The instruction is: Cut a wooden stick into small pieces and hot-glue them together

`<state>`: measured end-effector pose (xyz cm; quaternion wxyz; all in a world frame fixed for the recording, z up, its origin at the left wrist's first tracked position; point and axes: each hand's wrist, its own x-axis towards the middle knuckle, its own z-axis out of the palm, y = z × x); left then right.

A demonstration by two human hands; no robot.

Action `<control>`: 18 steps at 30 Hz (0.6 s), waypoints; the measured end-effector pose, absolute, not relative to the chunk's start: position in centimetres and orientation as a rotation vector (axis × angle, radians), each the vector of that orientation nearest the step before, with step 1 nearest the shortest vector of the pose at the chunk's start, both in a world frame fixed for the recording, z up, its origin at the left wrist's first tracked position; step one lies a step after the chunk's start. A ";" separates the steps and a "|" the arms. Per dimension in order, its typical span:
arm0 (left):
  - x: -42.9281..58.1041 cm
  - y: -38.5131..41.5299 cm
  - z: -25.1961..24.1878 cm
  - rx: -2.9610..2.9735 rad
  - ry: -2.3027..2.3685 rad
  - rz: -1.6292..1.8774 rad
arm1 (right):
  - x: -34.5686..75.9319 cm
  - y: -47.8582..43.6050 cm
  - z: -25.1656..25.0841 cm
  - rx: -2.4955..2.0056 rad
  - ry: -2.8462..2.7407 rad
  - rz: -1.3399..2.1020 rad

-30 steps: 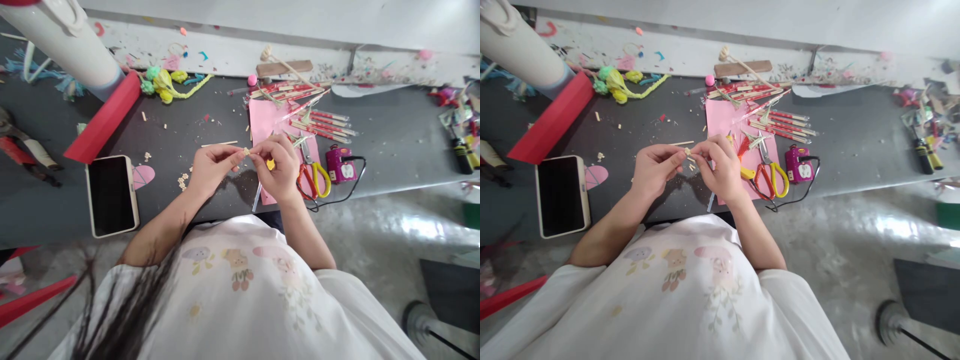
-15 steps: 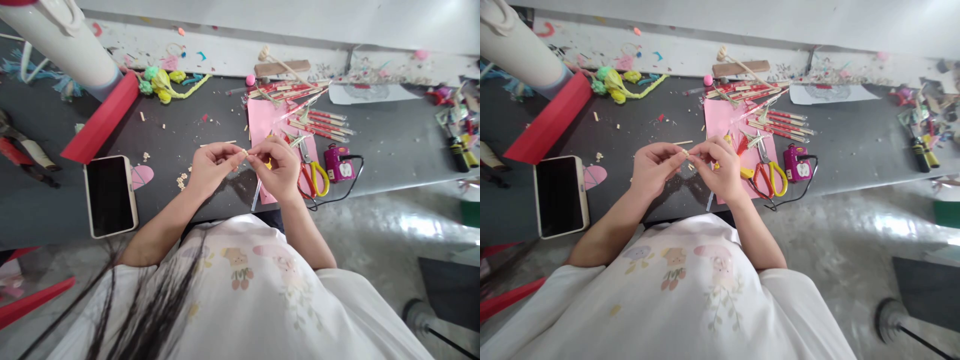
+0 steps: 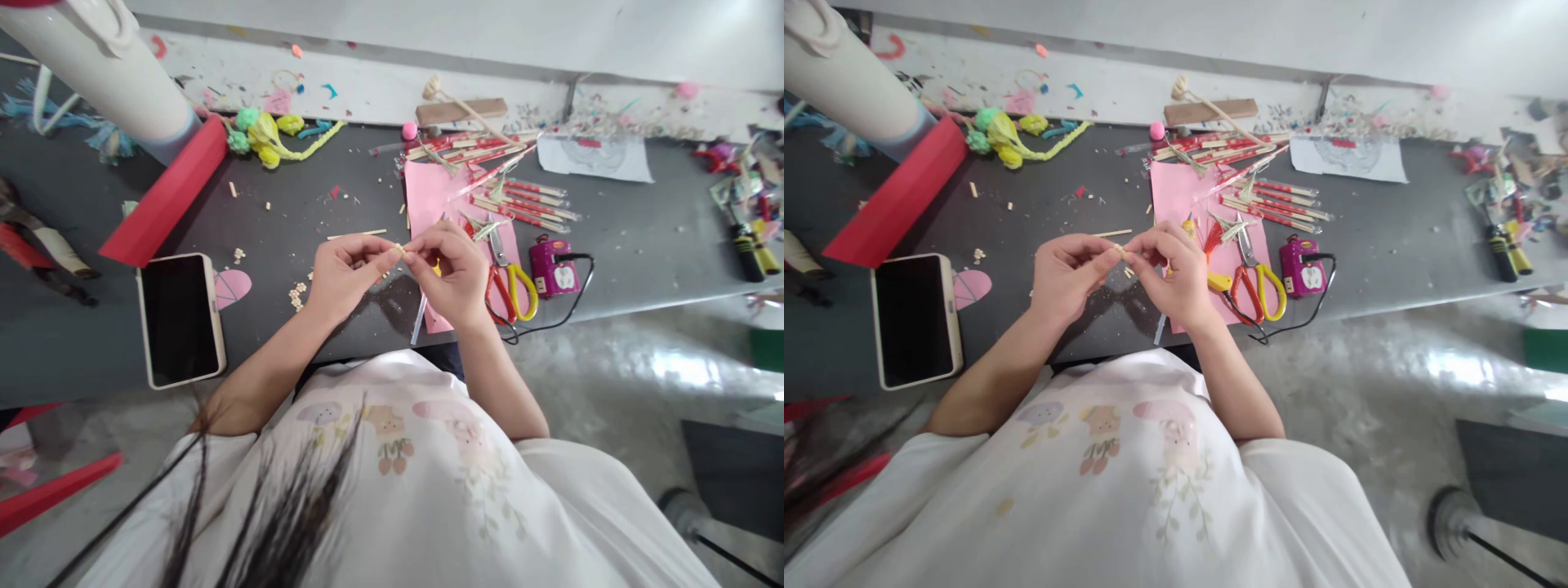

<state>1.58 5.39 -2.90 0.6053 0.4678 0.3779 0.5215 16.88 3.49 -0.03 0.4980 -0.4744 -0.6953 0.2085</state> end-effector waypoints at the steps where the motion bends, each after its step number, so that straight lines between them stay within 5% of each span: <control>1: 1.6 5.4 -2.9 1.079 0.878 1.203 | 16.9 3.5 0.0 -1.154 -1.682 0.506; 18: 1.6 5.6 -2.5 0.995 0.937 1.123 | 16.9 3.4 -1.1 -1.174 -1.610 0.521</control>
